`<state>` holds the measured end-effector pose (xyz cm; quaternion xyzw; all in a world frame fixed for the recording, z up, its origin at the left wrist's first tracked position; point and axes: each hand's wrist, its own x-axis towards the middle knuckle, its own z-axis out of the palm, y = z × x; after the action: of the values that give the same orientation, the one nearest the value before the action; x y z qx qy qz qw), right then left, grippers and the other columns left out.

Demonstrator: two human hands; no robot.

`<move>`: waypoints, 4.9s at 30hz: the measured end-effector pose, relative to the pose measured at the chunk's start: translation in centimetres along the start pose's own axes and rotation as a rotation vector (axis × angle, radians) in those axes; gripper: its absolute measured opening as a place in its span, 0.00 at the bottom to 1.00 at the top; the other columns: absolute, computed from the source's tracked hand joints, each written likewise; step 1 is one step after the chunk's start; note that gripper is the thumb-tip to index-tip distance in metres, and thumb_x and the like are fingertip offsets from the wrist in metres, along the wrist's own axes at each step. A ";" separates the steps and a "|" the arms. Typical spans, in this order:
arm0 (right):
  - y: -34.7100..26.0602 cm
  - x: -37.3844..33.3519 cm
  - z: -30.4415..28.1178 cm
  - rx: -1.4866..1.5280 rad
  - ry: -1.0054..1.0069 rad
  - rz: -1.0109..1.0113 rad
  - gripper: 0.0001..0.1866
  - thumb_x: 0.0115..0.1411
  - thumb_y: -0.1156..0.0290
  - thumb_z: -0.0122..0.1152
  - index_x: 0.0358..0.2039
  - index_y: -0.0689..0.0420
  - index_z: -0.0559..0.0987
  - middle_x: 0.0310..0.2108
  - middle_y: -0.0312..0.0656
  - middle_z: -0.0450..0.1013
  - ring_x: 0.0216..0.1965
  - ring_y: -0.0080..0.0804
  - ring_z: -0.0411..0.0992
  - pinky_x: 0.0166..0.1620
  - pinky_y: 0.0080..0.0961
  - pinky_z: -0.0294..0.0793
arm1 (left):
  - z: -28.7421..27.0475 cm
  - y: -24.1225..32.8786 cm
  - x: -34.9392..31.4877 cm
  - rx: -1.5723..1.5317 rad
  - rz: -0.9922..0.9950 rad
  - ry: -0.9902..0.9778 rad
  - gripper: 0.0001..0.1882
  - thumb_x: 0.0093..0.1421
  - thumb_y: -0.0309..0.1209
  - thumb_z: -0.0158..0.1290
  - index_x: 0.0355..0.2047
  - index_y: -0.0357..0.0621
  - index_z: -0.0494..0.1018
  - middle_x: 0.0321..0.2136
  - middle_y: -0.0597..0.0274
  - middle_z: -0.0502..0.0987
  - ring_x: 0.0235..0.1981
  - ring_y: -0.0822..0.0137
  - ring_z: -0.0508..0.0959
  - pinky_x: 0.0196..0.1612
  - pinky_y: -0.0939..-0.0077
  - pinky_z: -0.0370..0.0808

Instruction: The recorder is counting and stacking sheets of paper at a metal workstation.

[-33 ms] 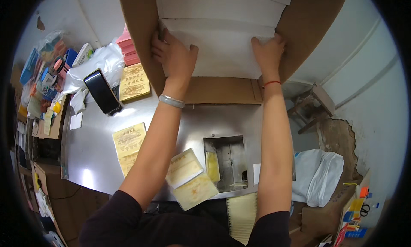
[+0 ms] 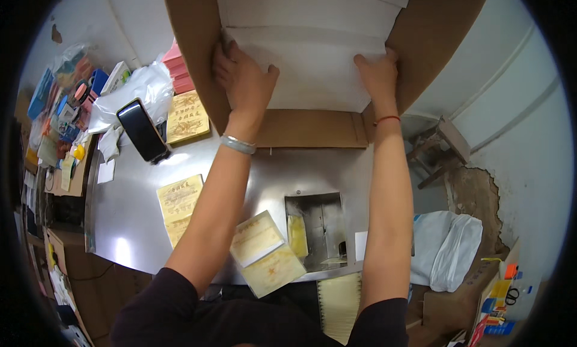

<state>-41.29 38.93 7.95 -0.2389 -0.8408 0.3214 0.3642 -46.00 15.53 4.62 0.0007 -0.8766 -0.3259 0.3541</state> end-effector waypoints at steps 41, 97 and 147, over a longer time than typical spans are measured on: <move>12.9 -44.3 -22.9 0.303 0.405 0.287 0.32 0.46 0.79 0.68 0.52 0.60 0.67 0.50 0.46 0.61 0.54 0.38 0.60 0.59 0.33 0.57 | -2.3 2.6 -21.6 -0.898 0.841 -1.051 0.40 0.41 0.29 0.63 0.56 0.52 0.60 0.52 0.41 0.58 0.53 0.40 0.65 0.58 0.59 0.66; 11.0 -42.7 -21.3 0.027 0.536 0.197 0.28 0.48 0.81 0.52 0.53 0.59 0.72 0.58 0.56 0.57 0.60 0.50 0.57 0.63 0.41 0.53 | -5.0 6.9 -24.6 -0.702 -0.556 -0.982 0.32 0.58 0.38 0.55 0.55 0.36 0.53 0.43 0.52 0.65 0.40 0.63 0.69 0.43 0.67 0.71; 4.6 -37.6 -16.6 -0.191 0.404 -0.290 0.22 0.67 0.64 0.45 0.53 0.67 0.73 0.58 0.57 0.60 0.59 0.51 0.60 0.60 0.44 0.60 | -37.9 -8.4 -14.0 -1.417 0.591 0.436 0.11 0.66 0.34 0.47 0.25 0.48 0.69 0.18 0.66 0.59 0.19 0.74 0.59 0.27 0.77 0.57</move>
<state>-4.46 24.26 -3.84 -0.2086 -0.8030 0.1309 0.5427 -13.90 -9.49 11.53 -0.3933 -0.3357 -0.6908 0.5053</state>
